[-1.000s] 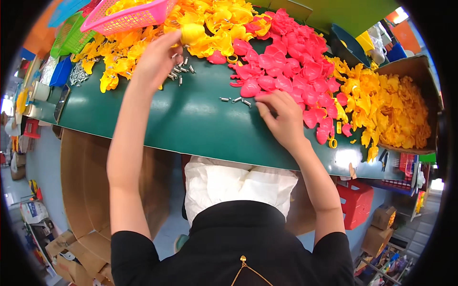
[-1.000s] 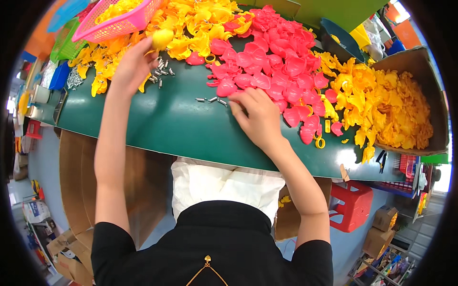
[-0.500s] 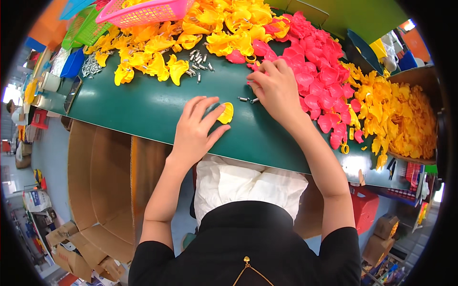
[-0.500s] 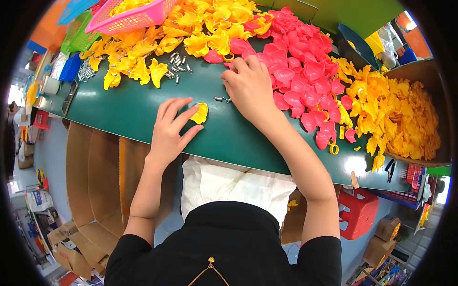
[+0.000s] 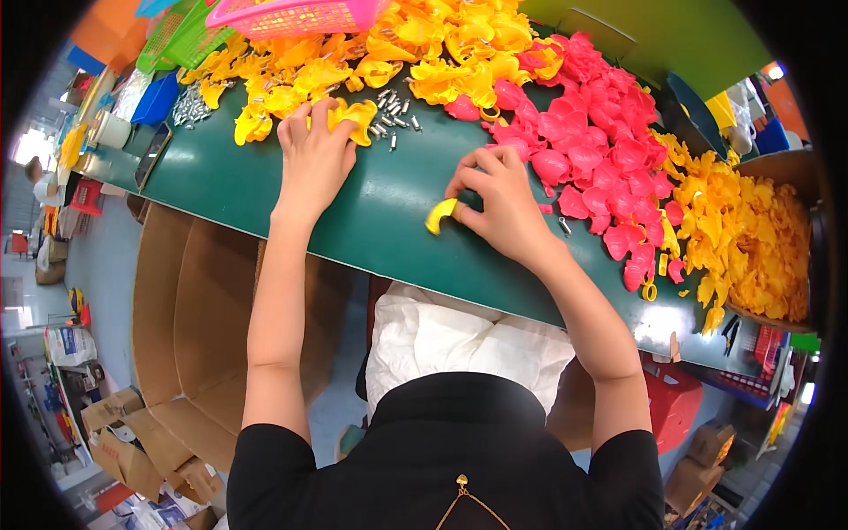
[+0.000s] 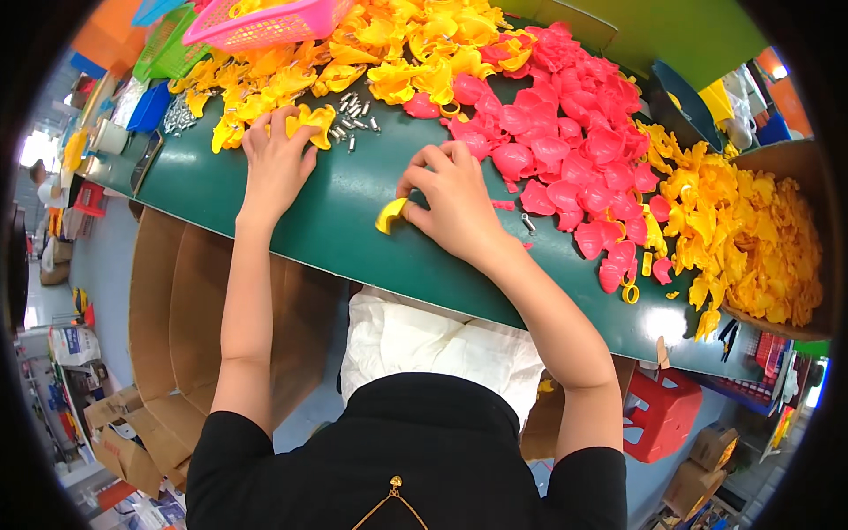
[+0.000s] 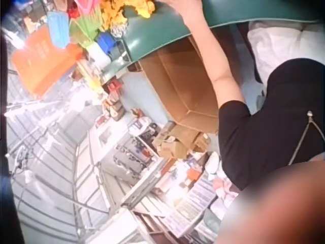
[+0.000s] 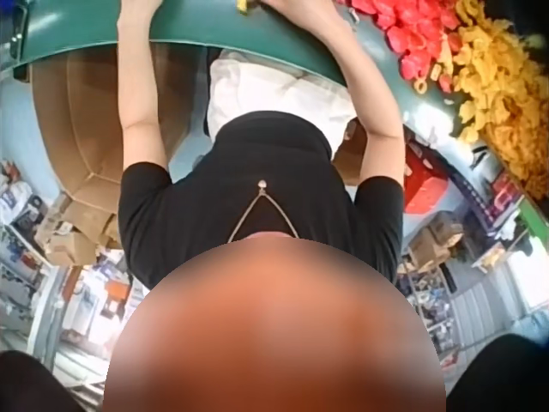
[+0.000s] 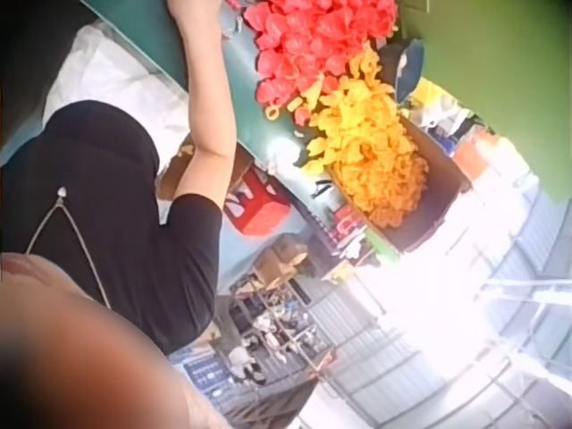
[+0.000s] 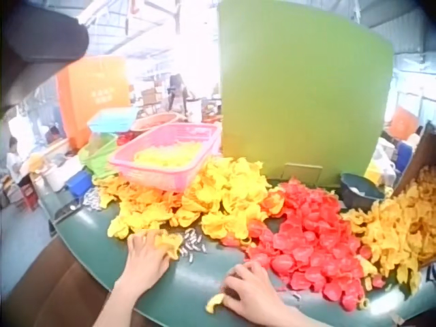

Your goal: Assembling small plastic toys by attaching yellow and pink petal-like pieces to a yellow base.

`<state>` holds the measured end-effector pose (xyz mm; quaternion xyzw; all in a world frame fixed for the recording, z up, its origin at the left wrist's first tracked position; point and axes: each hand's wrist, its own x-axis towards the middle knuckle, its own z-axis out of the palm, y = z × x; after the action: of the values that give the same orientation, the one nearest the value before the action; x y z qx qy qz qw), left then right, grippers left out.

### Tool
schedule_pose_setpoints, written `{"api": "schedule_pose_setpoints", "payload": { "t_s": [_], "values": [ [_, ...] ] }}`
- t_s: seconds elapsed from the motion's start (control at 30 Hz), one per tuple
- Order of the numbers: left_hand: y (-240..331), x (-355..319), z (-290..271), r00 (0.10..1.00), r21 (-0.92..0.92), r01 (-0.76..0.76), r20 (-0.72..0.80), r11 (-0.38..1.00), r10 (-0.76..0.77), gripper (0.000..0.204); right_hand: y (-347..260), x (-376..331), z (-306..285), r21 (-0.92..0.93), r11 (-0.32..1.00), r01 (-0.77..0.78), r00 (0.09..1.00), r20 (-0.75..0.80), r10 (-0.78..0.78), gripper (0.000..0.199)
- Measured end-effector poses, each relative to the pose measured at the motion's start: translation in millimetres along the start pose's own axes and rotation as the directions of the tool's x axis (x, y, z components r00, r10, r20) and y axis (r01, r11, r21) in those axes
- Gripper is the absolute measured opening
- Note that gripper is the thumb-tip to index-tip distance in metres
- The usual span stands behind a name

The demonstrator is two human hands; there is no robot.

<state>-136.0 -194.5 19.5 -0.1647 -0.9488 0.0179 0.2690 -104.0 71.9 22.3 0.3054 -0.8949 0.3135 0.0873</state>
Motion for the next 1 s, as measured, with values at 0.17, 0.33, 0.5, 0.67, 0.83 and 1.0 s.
{"api": "schedule_pose_setpoints", "payload": {
  "t_s": [0.17, 0.33, 0.5, 0.67, 0.83, 1.0],
  "values": [
    [10, 10, 8, 0.994, -0.109, -0.088, -0.078, 0.99, 0.08, 0.018, 9, -6, -16, 0.127, 0.991, -0.034, 0.994, -0.095, 0.047, 0.014],
    [-10, 10, 20, 0.994, -0.095, -0.09, 0.045, 0.991, 0.095, 0.027, -1, -47, -68, 0.504, 0.848, -0.166, 0.926, -0.215, 0.309, 0.015],
    [-31, 12, 23, 0.984, -0.157, -0.167, -0.094, 0.973, 0.154, 0.013, 24, -175, -132, 0.553, 0.74, -0.383, 0.384, -0.633, 0.672, 0.014],
    [-10, 21, 20, 0.963, -0.363, -0.235, -0.213, 0.902, 0.165, 0.015, 117, -364, -202, 0.217, 0.285, -0.934, -0.061, -0.881, 0.469, 0.025],
    [38, 8, -5, 0.977, -0.599, -0.179, -0.2, 0.78, 0.07, 0.016, 169, -404, -224, 0.431, 0.515, -0.741, -0.117, -0.838, 0.533, 0.029],
    [119, -29, -38, 0.955, -0.629, -0.291, -0.151, 0.721, 0.254, 0.025, 160, -383, -206, 0.239, 0.474, -0.847, -0.174, -0.969, 0.177, 0.025]
  ]
}}
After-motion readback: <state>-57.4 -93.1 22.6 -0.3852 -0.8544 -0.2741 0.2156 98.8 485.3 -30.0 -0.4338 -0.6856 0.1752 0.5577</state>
